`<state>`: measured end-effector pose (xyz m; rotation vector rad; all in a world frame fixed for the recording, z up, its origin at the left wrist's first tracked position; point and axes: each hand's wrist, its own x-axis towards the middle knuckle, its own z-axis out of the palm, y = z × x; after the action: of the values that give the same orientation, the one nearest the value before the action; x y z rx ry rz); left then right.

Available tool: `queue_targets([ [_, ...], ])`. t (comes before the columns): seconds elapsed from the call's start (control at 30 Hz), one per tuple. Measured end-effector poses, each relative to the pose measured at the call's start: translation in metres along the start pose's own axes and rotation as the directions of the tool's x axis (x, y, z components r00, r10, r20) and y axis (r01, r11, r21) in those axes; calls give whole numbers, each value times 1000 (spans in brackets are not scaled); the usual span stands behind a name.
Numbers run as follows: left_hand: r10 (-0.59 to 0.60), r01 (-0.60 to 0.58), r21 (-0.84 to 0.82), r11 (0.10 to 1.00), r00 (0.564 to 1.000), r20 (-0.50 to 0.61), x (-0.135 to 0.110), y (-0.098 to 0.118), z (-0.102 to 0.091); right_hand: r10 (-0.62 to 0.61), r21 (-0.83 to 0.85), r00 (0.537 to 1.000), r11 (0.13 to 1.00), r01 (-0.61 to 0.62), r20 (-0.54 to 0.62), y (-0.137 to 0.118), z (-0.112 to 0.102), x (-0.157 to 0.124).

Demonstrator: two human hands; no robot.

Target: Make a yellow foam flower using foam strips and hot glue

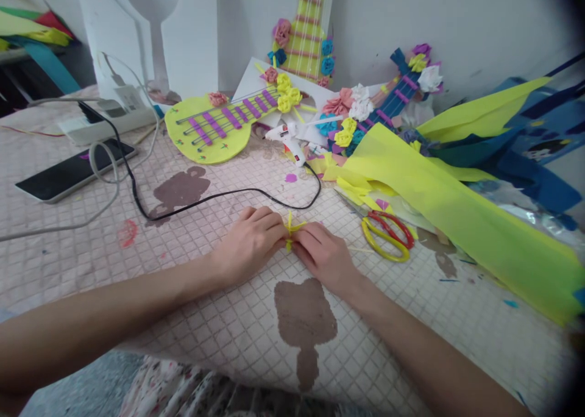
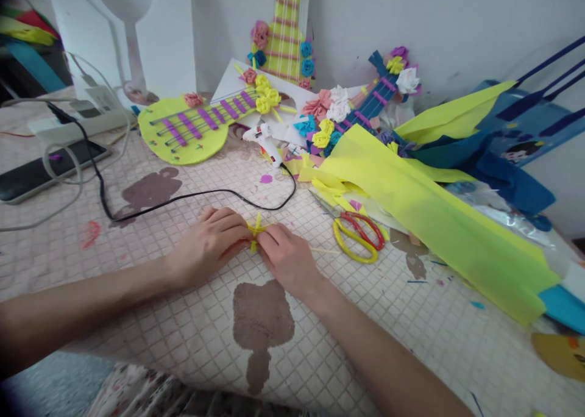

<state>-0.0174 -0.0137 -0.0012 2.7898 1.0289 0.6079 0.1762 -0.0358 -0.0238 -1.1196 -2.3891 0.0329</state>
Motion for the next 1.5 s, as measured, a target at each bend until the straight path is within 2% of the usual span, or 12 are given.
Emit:
queue_targets([
  [0.27,1,-1,18,1000,1000,-26,1,-3,0,8,-10,1000,1000,-8,-15,-1,-1,0],
  [0.5,14,-13,58,998,1000,-13,1,-3,1,83,26,996,996,-82,-42,-1,0,-2],
  [0.7,0,2,28,1000,999,-50,1,-4,2,56,-7,998,998,-56,-33,-1,0,-1],
  [0.87,15,-13,40,999,999,-41,2,-4,2,52,-15,999,999,-52,-12,0,-1,-1],
  [1.1,12,-9,62,998,999,-47,3,-4,2,81,-18,997,997,-81,2,-1,0,-1],
  [1.33,-8,9,45,999,1000,-23,3,-3,2,72,6,991,997,-72,-117,-7,-7,0],
  [1.5,-19,19,12,1000,1000,-15,2,-3,3,39,-82,995,996,-47,-93,-14,-6,1],
])
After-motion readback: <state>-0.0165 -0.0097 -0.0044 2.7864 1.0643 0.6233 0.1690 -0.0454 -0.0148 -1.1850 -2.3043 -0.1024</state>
